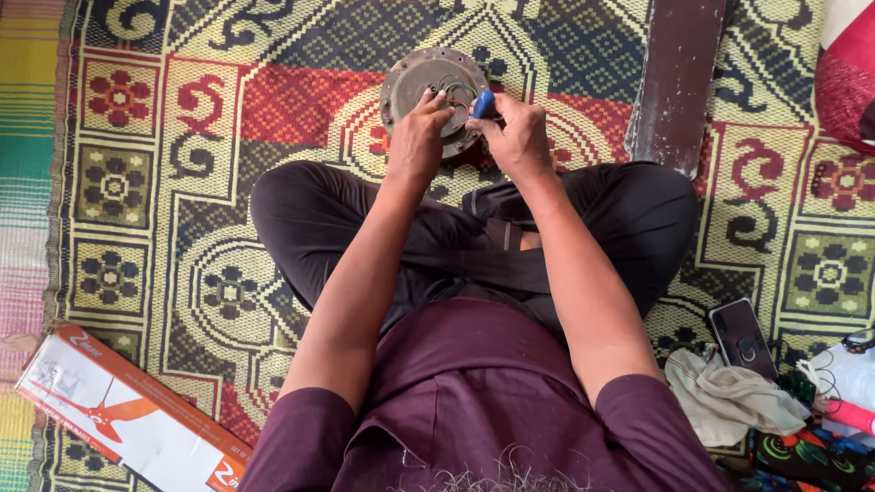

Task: The person sits cross-legged on a rug and uses a blue-handled screwdriver to manipulate wires and screws on a circular metal electrical component, likely a fan motor. They repeatedly tighten and loosen screws while adjusting the internal wiring.

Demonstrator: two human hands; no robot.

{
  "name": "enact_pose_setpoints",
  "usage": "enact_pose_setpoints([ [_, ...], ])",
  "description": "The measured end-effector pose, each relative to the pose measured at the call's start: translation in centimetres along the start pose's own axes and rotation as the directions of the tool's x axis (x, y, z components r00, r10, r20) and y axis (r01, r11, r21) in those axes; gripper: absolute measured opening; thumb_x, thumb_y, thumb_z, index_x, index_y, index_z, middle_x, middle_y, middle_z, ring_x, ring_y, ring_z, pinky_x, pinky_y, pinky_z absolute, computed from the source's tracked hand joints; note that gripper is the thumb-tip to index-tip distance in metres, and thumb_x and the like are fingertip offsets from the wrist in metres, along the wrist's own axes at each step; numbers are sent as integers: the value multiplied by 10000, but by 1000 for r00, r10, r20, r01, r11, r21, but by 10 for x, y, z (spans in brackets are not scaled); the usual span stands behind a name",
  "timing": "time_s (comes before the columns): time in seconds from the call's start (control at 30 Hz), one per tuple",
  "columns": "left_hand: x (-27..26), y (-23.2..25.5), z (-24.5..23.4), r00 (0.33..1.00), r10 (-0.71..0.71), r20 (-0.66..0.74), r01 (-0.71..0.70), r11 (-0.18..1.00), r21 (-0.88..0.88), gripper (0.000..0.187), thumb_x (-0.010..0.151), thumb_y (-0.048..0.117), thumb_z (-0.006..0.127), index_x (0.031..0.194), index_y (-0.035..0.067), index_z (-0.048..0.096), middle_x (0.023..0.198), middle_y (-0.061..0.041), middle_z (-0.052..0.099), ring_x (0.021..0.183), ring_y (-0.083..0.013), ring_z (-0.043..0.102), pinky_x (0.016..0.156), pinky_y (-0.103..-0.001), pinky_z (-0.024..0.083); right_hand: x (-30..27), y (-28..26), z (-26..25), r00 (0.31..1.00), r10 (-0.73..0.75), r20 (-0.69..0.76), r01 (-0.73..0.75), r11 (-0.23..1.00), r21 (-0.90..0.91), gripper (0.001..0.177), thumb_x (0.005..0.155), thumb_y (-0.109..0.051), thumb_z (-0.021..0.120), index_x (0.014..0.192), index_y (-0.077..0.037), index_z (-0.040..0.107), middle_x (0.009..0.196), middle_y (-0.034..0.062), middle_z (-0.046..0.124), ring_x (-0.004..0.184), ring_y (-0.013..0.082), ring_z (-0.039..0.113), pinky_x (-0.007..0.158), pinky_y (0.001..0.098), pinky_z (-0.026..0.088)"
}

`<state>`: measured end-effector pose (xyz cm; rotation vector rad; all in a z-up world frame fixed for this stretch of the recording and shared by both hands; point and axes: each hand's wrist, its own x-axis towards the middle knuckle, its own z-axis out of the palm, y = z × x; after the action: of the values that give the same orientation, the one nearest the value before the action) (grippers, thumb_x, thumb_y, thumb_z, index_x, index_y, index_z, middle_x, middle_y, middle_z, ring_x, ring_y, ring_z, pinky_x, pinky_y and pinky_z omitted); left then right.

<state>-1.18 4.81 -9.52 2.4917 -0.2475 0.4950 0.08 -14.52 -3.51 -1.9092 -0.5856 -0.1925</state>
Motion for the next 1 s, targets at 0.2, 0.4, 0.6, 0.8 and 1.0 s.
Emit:
enact_pose_setpoints([
  [0.2,4,0,-4,995,-92,49,104,927,-362,392,731,-119,659,1065,34,795,1203,-229,710,1120,-363,714,898,-372,588,4,1,3,1000,-8,4,9,999,-35,232,895,-123,852,1013,24,717,902,133,767,812,227,764,725,344,570],
  [0.4,16,28,-26,980,-149,135,193,881,-432,281,845,-40,675,1099,23,779,1026,-209,765,871,-278,789,764,-331,595,5,2,6,999,-47,-20,47,999,-24,238,904,-126,853,1054,10,727,944,149,778,867,247,784,743,350,585],
  [0.6,24,40,-32,977,-211,30,191,806,-560,282,871,-7,629,1131,-30,734,971,-167,803,823,-152,776,732,-286,610,9,3,8,999,-40,-10,39,994,-99,188,887,-26,795,1056,26,728,936,180,768,835,288,779,719,375,589],
  [0.8,24,43,-40,983,-181,-1,149,810,-567,271,915,47,680,1173,13,756,895,-129,805,732,-53,713,651,-242,578,6,6,13,999,-47,-12,46,996,-71,166,901,-44,799,1027,24,714,917,183,765,836,299,787,699,379,586],
  [1.0,28,50,-47,982,-189,30,177,839,-515,287,898,54,669,1161,50,784,731,-105,773,597,-27,571,543,-250,491,5,8,13,996,-88,-32,83,987,-141,182,869,-50,830,988,33,720,870,199,751,802,321,771,680,393,578],
])
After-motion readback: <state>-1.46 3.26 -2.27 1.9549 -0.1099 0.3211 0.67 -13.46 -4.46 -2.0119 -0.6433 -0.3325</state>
